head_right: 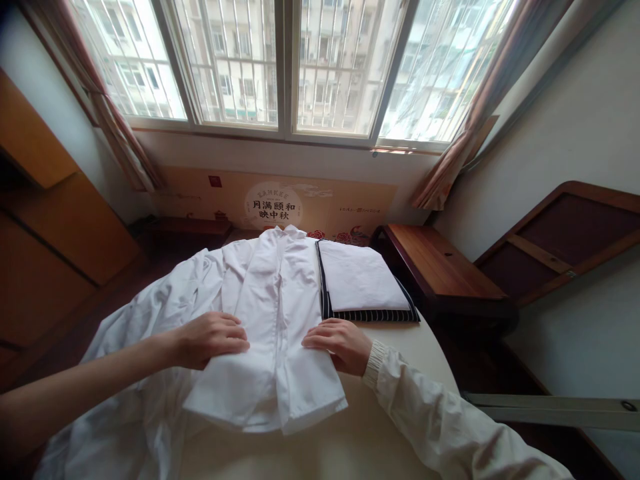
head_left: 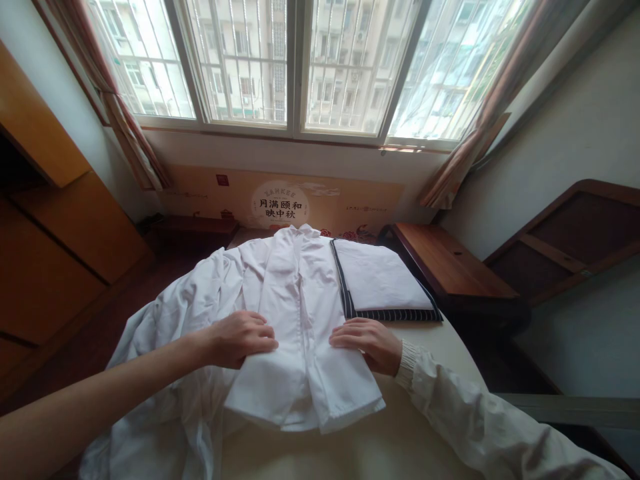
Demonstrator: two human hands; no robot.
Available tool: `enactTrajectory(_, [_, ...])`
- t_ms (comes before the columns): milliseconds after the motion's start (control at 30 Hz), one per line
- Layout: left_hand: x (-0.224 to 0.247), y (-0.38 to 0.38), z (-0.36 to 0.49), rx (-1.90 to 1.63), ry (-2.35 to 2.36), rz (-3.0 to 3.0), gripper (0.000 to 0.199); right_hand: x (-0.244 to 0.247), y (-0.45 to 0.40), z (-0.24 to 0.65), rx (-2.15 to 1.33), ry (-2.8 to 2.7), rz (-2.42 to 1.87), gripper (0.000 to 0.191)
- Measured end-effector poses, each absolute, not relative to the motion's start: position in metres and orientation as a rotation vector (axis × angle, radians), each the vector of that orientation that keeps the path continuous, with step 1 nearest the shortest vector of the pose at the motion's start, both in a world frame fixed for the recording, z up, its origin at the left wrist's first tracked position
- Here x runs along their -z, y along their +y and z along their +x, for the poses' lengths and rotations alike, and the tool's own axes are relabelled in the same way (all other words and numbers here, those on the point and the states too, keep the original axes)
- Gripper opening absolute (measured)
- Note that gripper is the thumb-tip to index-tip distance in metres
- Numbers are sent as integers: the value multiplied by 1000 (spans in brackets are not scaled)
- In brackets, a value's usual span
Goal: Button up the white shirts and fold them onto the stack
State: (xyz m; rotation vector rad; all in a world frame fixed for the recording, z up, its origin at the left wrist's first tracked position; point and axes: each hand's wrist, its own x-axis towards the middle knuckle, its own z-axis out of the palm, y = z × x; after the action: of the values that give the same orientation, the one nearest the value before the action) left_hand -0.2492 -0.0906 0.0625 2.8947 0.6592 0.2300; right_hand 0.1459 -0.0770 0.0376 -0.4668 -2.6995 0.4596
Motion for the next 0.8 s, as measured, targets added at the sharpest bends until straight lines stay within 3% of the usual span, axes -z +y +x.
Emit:
enactTrajectory(100, [-60, -76, -252, -290, 810, 2461, 16, -41, -76, 139, -669, -2478, -672, 29])
enactTrajectory(233, [-58, -61, -251, -597, 1078, 1918, 49, -41, -68, 131, -1033, -2120, -853, 38])
enactTrajectory(367, [-69, -61, -255, -466, 1166, 1511, 68, -45, -63, 130, -1238, -1919, -915, 54])
enactTrajectory(533, [-84, -61, -263, -370, 1199, 1415, 63, -64, -61, 130, -1651, -1767, -915, 52])
enactTrajectory(700, [-81, -39, -246, -662, 1120, 1213, 54, -65, -39, 110, -1724, -1470, -1004, 48])
enactTrajectory(800, [-77, -19, -234, -901, 1016, 977, 40, -60, -17, 95, -1722, -1203, -1073, 36])
